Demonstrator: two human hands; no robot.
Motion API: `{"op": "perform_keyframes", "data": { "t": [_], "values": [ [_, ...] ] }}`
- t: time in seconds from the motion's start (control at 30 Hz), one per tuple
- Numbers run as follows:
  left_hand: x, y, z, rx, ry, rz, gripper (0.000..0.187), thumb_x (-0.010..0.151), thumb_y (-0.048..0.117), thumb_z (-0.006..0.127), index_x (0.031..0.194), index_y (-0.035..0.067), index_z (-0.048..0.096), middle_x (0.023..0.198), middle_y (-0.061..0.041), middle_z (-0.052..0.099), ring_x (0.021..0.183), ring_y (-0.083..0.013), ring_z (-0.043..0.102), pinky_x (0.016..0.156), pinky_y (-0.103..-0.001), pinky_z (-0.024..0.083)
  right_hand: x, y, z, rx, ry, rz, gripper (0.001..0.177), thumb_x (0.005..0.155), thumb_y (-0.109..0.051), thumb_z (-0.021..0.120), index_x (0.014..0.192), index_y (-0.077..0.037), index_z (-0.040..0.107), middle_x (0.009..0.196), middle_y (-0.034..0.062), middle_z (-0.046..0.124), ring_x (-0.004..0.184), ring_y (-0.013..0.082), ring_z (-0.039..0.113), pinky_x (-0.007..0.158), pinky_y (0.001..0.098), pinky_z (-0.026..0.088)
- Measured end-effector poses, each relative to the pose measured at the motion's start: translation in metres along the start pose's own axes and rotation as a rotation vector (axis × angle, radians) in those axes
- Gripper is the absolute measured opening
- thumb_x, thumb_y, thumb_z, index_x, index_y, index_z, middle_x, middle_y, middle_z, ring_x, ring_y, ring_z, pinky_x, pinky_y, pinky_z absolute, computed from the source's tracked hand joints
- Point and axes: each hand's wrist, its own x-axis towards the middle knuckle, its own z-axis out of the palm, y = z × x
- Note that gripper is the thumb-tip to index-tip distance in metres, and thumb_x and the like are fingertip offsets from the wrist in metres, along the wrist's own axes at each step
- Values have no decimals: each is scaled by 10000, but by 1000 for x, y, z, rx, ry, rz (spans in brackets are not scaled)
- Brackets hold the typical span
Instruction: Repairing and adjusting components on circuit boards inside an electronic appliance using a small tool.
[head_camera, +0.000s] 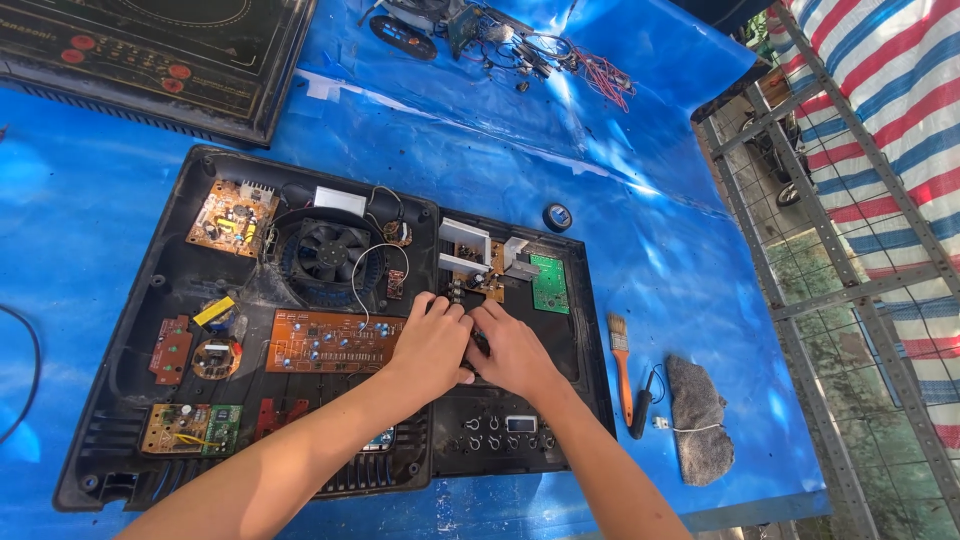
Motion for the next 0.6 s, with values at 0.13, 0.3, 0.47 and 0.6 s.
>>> {"op": "perform_keyframes", "data": {
  "t": [0.13,0.3,0.47,0.6],
  "values": [
    [1,0,3,10,-1,-4,697,752,512,873,1190,15,654,1184,-156,670,1191,-305,541,1153,-516,199,6,5,0,48,-9,-7,36,914,-61,582,935,-65,611,858,92,525,688,426,646,560,467,551],
    [2,-1,3,8,-21,-7,700,766,517,863,1199,12,646,1186,-154,661,1192,-304,534,1153,-518,193,12,8,2,26,-45,13,19,894,-70,595,910,-62,588,849,99,528,704,433,660,566,479,546],
    [1,0,-2,22,-31,-2,688,776,510,858,1199,10,648,1189,-159,660,1191,-304,531,1147,-513,197,13,3,-5,-11,-95,29,67,927,-91,562,949,-34,589,898,122,540,732,448,665,570,483,560],
    [3,-1,4,27,-31,1,690,778,524,848,1194,12,649,1190,-152,658,1188,-302,533,1150,-516,199,7,-9,-10,-158,-131,-21,79,940,-75,521,969,-32,580,909,101,502,687,421,663,561,449,578]
  ]
}}
